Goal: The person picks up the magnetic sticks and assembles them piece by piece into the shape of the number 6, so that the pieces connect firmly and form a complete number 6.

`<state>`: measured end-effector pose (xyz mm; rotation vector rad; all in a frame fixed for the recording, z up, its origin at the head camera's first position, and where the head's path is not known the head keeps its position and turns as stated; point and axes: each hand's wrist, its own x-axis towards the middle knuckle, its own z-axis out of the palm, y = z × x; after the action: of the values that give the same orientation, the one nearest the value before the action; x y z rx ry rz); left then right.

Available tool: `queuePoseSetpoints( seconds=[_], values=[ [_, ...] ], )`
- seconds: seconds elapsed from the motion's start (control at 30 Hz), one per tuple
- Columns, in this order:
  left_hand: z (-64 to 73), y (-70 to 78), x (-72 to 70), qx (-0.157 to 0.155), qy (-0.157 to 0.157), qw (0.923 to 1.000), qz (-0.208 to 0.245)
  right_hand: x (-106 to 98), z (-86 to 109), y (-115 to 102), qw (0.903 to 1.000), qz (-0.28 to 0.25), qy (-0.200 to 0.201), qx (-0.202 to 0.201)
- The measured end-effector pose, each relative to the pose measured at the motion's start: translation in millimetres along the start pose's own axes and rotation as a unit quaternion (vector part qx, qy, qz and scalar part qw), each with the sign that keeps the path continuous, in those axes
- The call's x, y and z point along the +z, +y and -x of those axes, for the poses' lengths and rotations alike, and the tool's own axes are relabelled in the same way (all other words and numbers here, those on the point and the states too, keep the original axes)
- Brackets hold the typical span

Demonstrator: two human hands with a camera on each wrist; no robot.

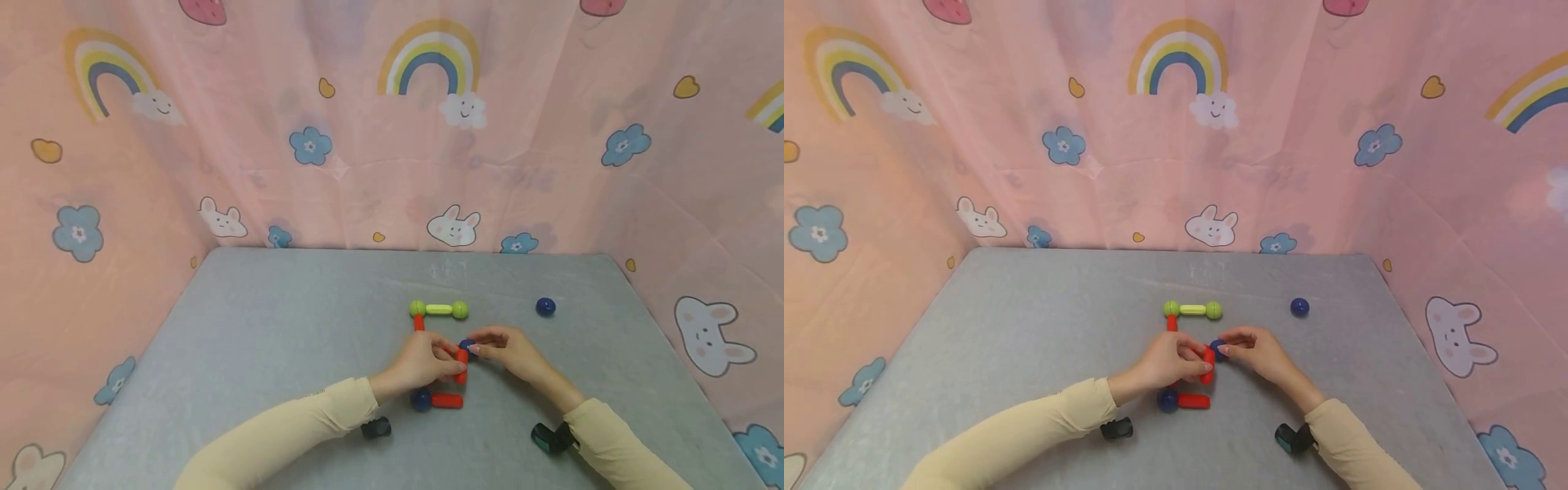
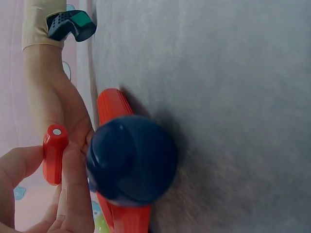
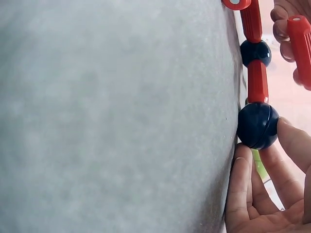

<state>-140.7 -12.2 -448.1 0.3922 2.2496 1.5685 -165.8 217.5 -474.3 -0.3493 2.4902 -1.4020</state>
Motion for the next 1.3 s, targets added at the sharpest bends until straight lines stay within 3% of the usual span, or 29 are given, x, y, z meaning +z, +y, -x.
queuePoseSetpoints(
  seconds=[0.23, 0.6, 1.0, 1.3],
  values=[
    [-3.3, 1.9, 9.9, -0.016, -0.005, 0.9998, 0.004, -0.8, -0.9, 0.6, 1.0, 0.001, 0.001, 0.009],
    [-2.9, -1.2, 17.5, -0.007, -0.002, 0.9997, -0.024, -1.6, -1.0, -0.1, 1.0, -0.006, -0.002, 0.004],
    [-7.9, -4.6, 23.6, 0.025, -0.007, 0.9913, -0.129, -2.1, 2.0, 0.9, 1.0, -0.004, 0.006, 0.003],
    [-7.7, -5.3, 26.8, 0.041, 0.0, 0.9859, -0.162, -2.6, 7.4, -1.3, 0.9999, 0.001, 0.008, 0.006]
  ],
)
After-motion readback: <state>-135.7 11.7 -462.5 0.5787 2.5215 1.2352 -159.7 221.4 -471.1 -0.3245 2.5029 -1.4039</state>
